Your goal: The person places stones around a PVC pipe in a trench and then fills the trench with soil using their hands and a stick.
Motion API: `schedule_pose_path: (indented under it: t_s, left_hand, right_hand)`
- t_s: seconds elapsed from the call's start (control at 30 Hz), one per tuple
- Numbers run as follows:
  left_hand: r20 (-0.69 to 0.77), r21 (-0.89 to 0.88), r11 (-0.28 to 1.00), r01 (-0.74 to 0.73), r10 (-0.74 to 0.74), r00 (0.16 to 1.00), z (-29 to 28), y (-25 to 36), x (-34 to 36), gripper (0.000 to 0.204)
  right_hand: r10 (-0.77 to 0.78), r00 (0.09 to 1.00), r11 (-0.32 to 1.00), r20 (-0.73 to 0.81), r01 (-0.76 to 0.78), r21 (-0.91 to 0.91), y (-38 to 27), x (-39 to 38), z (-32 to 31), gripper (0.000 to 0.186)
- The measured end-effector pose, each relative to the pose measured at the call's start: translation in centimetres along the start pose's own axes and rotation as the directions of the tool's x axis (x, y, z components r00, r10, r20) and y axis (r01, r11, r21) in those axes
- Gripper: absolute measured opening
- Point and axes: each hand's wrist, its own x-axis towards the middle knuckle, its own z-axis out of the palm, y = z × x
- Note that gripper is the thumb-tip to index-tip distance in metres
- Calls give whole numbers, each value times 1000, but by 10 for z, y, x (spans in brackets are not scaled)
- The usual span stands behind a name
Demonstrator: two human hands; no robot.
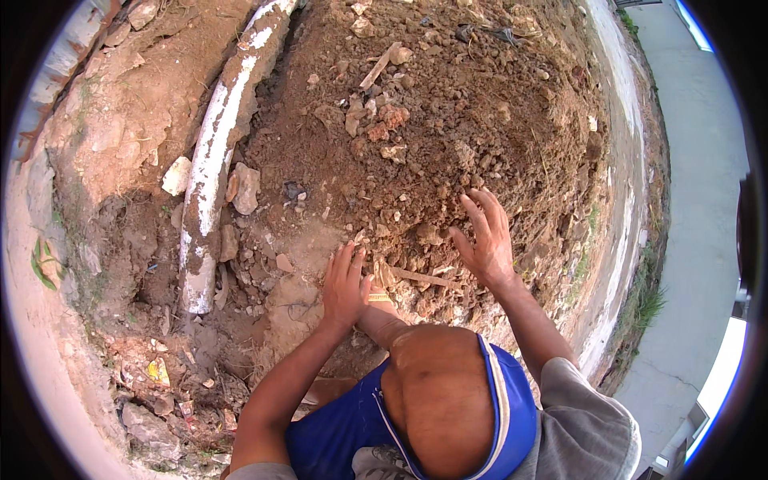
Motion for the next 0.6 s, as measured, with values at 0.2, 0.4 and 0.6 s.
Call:
schedule_pose_path:
  t_s: [0.2, 0.4, 0.6]
  left_hand:
    - [-20, -58, 998, 19, -20, 1000, 3, -8, -2, 60]
    - [-61, 5, 1000, -29, 29, 998, 5, -13, -3, 58]
    - [-105, 16, 998, -68, 70, 992, 9, -26, -7, 56]
  right_hand:
    - [-3, 996, 996, -93, -5, -89, 11, -12, 3, 79]
    - [-165, 986, 985, 37, 162, 58, -25, 14, 7, 64]
    - [-254, 962, 967, 102, 252, 28, -45, 47, -11, 41]
